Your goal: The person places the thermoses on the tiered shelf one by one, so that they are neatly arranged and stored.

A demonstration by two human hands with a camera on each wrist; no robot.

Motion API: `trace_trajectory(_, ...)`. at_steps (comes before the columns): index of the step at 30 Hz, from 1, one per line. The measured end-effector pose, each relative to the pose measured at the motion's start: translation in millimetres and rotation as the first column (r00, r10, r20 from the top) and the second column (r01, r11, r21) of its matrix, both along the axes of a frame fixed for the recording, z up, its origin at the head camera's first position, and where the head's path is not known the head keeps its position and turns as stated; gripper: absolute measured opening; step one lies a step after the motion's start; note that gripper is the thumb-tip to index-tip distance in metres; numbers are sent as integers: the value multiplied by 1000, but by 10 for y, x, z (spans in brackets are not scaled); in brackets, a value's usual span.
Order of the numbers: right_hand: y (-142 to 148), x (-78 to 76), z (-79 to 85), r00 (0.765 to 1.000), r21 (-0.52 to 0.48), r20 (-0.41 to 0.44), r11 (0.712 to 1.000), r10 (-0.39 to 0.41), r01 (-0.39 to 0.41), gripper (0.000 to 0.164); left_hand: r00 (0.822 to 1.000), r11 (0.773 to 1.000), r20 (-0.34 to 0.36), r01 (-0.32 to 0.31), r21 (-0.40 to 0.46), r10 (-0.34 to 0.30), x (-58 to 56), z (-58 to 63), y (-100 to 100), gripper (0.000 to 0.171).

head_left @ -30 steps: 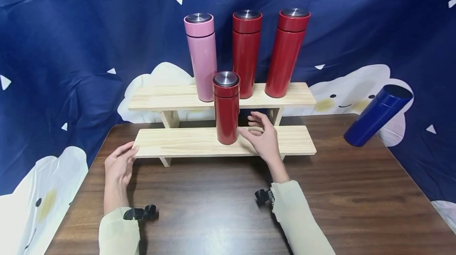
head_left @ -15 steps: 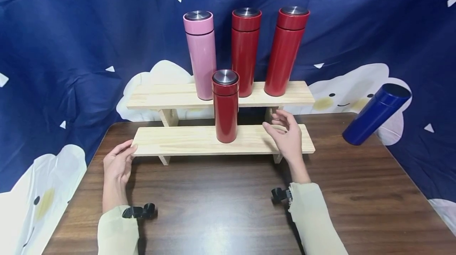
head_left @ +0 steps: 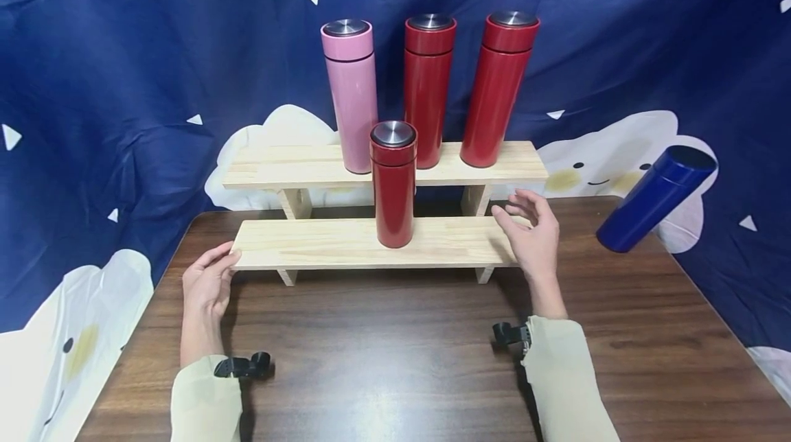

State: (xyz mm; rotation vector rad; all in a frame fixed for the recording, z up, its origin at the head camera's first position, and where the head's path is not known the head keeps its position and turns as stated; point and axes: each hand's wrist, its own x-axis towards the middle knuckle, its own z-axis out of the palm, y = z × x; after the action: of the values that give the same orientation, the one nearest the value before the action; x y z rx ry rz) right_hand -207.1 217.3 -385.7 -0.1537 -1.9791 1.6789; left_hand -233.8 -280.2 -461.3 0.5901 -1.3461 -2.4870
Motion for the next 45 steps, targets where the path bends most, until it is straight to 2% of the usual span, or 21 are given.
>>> trace_trajectory(4, 199, -104, -177, 999, -29, -26, 998, -48, 47, 45, 1000, 1000, -6, 1, -4, -1, -3, 3, 16, 23)
trace_trajectory(11, 389, -72, -197, 989, -80, -62, 988, -134, 128, 37, 1000, 1000, 0, 2, -29, -2, -2, -4, 12, 24)
trace_trajectory(21, 681, -31, -249, 969, -236, -97, 951, -227, 199, 40, 999, 1000, 31, -10, -16, 10, -3, -3, -13, 28)
trace_trajectory(26, 788, -9, -275, 964, -255, -79, 939, -255, 228, 43, 1000, 1000, 27, -8, -21, 9, 3, -4, -16, 27)
trace_trajectory(33, 926, -7, -316, 951, -268, -95, 928, -293, 259, 40, 1000, 999, 1, -6, -38, 6, 4, -8, 9, 24)
trace_trajectory(37, 1023, -4, -336, 941, -293, -104, 914, -321, 280, 40, 1000, 999, -3, -13, -33, 13, 1, -11, 14, 22)
trace_trajectory(42, 1154, -3, -399, 920, -337, -103, 883, -379, 326, 41, 1000, 1000, 13, -10, -21, 11, -7, -9, 7, 22)
trace_trajectory(45, 1237, -14, -460, 907, -340, -75, 866, -415, 368, 42, 1000, 1000, 19, -9, -25, 9, -6, -7, 2, 23)
